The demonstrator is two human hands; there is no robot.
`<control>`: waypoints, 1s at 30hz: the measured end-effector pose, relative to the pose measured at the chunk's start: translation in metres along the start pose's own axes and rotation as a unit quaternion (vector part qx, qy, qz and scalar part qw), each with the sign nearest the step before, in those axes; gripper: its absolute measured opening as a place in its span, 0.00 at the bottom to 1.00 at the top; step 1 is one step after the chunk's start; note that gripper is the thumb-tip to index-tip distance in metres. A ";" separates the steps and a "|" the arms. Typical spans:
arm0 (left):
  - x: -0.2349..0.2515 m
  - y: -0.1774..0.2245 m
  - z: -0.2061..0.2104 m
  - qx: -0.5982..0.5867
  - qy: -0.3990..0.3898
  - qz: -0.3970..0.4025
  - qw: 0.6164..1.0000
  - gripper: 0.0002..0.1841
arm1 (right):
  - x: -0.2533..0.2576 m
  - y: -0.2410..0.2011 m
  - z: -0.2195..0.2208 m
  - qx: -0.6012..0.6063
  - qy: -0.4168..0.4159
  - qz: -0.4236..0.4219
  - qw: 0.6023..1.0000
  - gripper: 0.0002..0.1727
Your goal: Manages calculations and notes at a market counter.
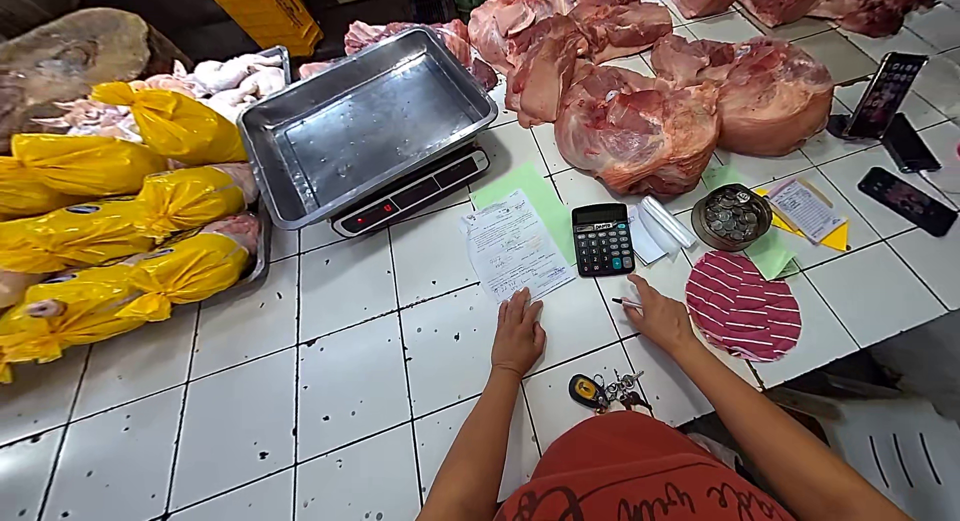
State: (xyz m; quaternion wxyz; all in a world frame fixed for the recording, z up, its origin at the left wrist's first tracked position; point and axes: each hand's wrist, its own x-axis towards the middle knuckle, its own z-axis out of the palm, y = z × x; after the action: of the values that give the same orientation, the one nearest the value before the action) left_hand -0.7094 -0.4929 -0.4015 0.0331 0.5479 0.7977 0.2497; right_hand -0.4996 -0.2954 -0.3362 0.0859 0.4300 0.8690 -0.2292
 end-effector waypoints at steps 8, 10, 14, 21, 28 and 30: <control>-0.002 0.000 -0.001 -0.010 0.007 0.010 1.000 0.20 | -0.010 0.030 -0.004 -0.004 0.043 0.014 0.999 0.29; -0.003 0.002 -0.002 -0.019 0.010 0.001 1.000 0.18 | -0.008 0.031 -0.011 0.004 0.053 0.042 0.998 0.28; -0.006 0.002 -0.006 -0.026 0.011 -0.008 1.000 0.16 | -0.008 0.033 -0.016 0.032 0.102 0.063 0.992 0.31; -0.005 0.005 -0.012 -0.020 -0.028 0.021 0.999 0.13 | -0.082 0.093 -0.019 0.054 0.190 0.080 0.977 0.24; -0.005 0.009 -0.015 -0.011 -0.053 0.039 0.998 0.13 | -0.229 0.198 0.022 0.208 0.062 0.326 0.920 0.21; -0.007 0.010 -0.014 -0.011 -0.044 0.051 0.998 0.13 | -0.261 0.187 0.036 0.286 0.068 0.383 0.875 0.21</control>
State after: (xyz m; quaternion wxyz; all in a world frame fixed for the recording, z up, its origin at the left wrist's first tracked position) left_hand -0.7027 -0.5013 -0.3869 0.0611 0.5980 0.7637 0.2354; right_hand -0.1931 -0.3990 -0.3385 -0.0186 0.7497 0.5361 -0.3875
